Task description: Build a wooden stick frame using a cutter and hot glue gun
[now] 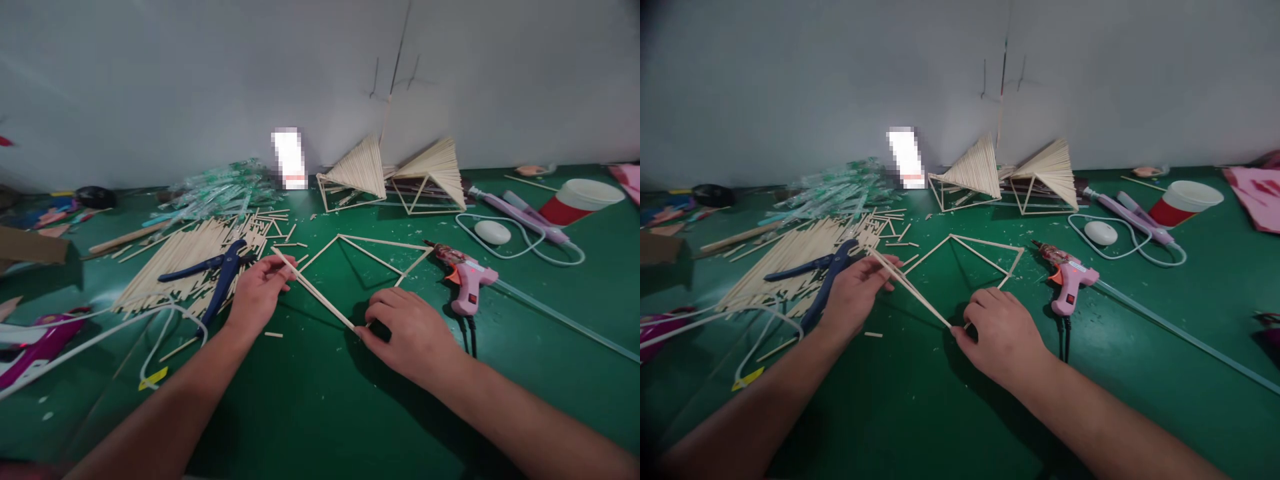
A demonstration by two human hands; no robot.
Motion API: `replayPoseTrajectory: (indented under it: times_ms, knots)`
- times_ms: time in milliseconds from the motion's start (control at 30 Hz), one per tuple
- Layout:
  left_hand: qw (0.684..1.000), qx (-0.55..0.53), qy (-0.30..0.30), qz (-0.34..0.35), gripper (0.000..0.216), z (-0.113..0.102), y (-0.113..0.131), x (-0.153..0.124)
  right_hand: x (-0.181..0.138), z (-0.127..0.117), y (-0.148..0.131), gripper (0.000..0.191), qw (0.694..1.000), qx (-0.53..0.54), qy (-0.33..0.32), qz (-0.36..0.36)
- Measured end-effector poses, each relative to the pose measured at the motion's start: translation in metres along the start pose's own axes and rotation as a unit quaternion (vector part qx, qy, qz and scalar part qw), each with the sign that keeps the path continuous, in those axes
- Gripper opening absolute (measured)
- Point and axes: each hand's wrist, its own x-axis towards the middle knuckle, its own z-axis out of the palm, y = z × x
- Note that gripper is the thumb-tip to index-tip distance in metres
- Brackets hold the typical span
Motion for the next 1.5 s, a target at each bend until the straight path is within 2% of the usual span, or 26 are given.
replayPoseTrajectory:
  times_ms: [200,367,633,767,967,1167,1333,1500]
  knots:
    - [1.000,0.005,-0.017,-0.008,0.018,-0.006,-0.002,0.000,0.000,-0.005,0.006,0.012,0.999,-0.040,0.009,-0.025]
    - [0.999,0.022,-0.043,-0.005,0.017,-0.012,0.003,-0.013,0.002,-0.012,0.018,0.008,0.997,-0.051,0.023,-0.047]
    - [0.993,0.027,-0.108,-0.033,0.019,-0.014,0.008,-0.031,0.000,-0.021,0.040,0.017,0.996,-0.051,0.038,-0.069]
    - [0.991,0.049,-0.123,-0.026,0.020,-0.017,0.003,-0.032,0.002,-0.019,0.033,0.016,0.994,-0.044,0.050,-0.086]
    - [0.986,0.088,-0.136,0.044,0.013,-0.019,-0.004,-0.031,0.008,-0.001,0.007,0.019,0.979,-0.119,0.097,-0.133]
    - [0.983,0.095,-0.130,0.086,0.010,-0.019,-0.003,-0.030,0.012,0.003,0.004,0.020,0.971,-0.129,0.141,-0.146]
    - [0.982,0.102,-0.141,0.077,0.011,-0.020,-0.002,-0.031,0.014,0.002,0.002,0.018,0.981,-0.102,0.114,-0.124]
    - [0.982,0.107,-0.134,0.075,0.010,-0.019,0.000,-0.030,0.017,0.008,0.002,0.020,0.978,-0.138,0.094,-0.124]
